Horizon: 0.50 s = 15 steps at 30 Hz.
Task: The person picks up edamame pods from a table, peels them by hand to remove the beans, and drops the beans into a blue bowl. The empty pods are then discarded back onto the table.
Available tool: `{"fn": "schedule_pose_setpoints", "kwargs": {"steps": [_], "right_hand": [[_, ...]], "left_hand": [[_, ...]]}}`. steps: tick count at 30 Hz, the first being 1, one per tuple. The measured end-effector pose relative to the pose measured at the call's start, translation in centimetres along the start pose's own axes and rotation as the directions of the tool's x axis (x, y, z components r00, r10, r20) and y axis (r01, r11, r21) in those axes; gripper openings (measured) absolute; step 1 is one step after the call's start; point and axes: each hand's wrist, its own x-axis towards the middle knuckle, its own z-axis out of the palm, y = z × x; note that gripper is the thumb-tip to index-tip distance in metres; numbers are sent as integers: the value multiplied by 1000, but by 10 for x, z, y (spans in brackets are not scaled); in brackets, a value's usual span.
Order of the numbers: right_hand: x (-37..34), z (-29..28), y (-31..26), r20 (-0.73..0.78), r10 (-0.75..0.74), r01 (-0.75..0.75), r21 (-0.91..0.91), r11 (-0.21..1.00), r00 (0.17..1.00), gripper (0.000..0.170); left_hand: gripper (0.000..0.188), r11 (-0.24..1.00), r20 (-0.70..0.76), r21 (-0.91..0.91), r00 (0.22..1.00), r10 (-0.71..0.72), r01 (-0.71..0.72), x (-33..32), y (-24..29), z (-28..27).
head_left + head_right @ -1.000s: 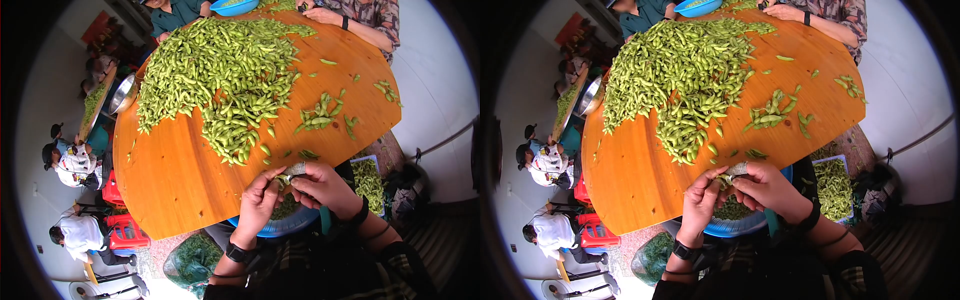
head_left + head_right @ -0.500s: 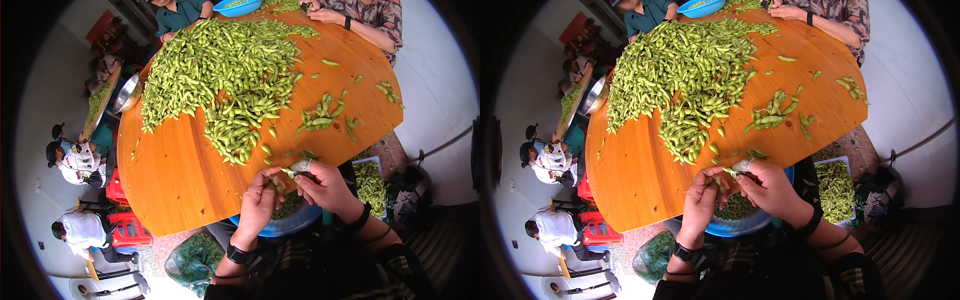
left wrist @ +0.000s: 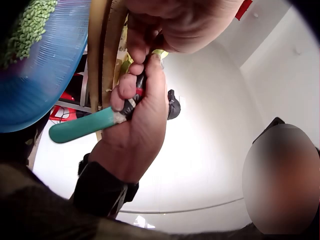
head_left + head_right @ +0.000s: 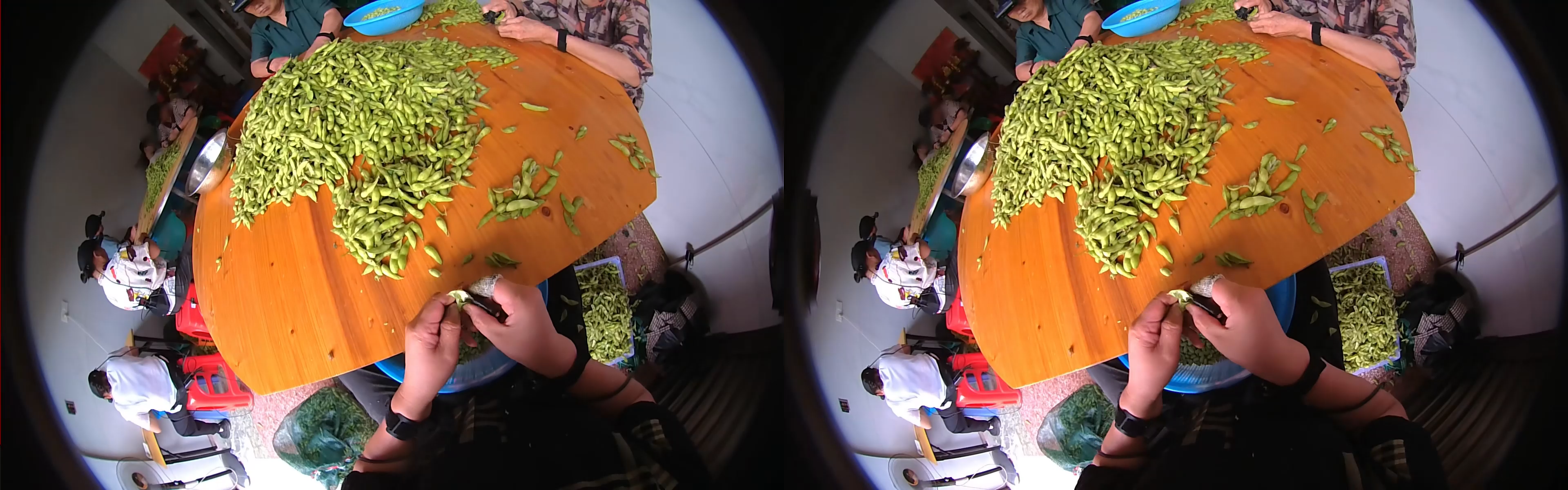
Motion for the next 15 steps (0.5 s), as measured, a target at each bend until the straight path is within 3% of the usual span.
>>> {"fn": "schedule_pose_setpoints", "kwargs": {"steps": [2, 5, 7, 10, 11, 13, 15], "right_hand": [[0, 0, 0, -26, -13, 10, -94, 996, 1000, 20], [2, -7, -4, 34, 13, -8, -143, 990, 999, 20], [7, -11, -8, 97, -142, 157, -170, 973, 985, 18], [9, -14, -11, 148, -153, 180, -191, 965, 977, 17], [10, -15, -13, 151, -153, 181, -189, 965, 977, 17], [11, -15, -16, 208, 4, 2, -28, 1000, 978, 18], [8, -11, -12, 196, -5, 6, -9, 1000, 981, 18]], "left_hand": [[16, 985, 35, 160, 997, 65, -70, -1, 6, 0], [15, 977, 47, 203, 998, 53, -61, -1, 13, -5], [16, 975, 65, 213, 997, 48, -61, -4, 21, -9], [16, 976, 73, 213, 997, 21, -36, -5, 26, -9], [15, 979, 65, 203, 998, -2, -11, -5, 27, -8], [14, 972, 41, 231, 999, 24, -33, -6, 24, -7], [13, 965, 19, 258, 999, 50, -53, -8, 22, -6]]}}
